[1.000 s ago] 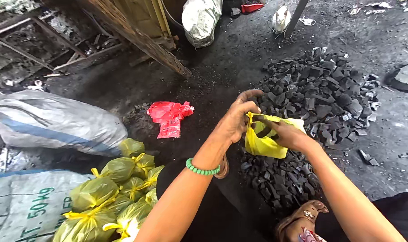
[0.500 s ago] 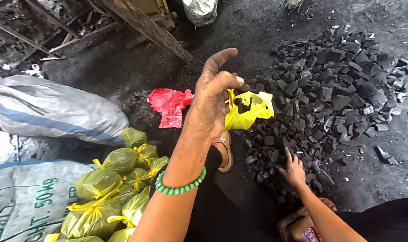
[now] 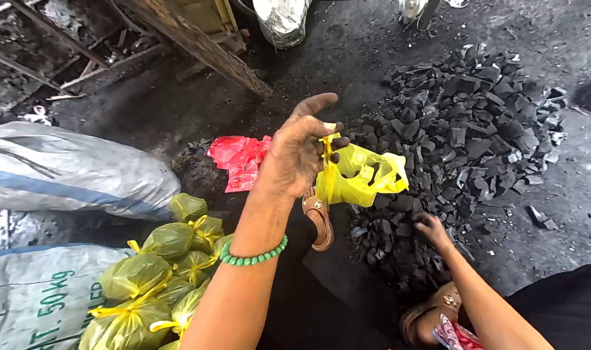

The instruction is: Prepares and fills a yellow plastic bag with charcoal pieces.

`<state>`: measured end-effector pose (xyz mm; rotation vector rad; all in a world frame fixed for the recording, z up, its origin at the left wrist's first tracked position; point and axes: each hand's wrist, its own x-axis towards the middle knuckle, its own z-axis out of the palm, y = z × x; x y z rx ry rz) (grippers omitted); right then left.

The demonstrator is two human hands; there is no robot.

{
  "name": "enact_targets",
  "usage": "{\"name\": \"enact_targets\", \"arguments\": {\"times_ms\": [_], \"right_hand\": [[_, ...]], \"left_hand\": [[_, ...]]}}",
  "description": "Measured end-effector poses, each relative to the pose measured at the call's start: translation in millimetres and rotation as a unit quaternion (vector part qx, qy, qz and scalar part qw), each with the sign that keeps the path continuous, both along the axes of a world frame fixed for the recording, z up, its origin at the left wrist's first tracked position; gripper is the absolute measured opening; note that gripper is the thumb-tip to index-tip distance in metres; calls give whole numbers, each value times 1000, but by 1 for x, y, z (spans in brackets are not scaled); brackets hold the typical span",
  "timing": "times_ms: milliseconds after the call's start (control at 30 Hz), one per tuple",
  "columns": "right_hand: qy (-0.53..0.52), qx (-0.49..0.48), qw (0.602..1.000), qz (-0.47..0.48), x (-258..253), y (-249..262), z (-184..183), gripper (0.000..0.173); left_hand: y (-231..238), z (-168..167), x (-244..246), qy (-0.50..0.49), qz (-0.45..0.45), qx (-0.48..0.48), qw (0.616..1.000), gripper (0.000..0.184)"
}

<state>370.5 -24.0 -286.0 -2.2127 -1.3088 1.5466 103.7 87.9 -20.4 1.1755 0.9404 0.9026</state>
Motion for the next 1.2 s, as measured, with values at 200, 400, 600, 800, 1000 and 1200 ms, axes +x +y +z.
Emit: {"name": "enact_targets", "arguments": {"times_ms": [200,400,600,800,1000,1200], "right_hand": [[412,362,808,-215,31,29,58,16],[174,419,881,136,-18,63,116,14],[6,373,884,280,-24,72,132,36],[127,380,866,-297,94,39,37,35],[-118,20,957,-262,101,-13,-105,66],[-101,51,950,-290,35,17,-108,79]], "left_hand": [[-10,-18,36,99,-133,1,986,60],[-19,-24,57,65,-196,-25,978,65],[-23,-18,55,47,-109,-46,992,57],[-18,-3,32,-7,-40,-3,999,53],[-24,-2,13,-1,5,20,1000,47],[-26,-6,1,10,18,23,1000,45]]}}
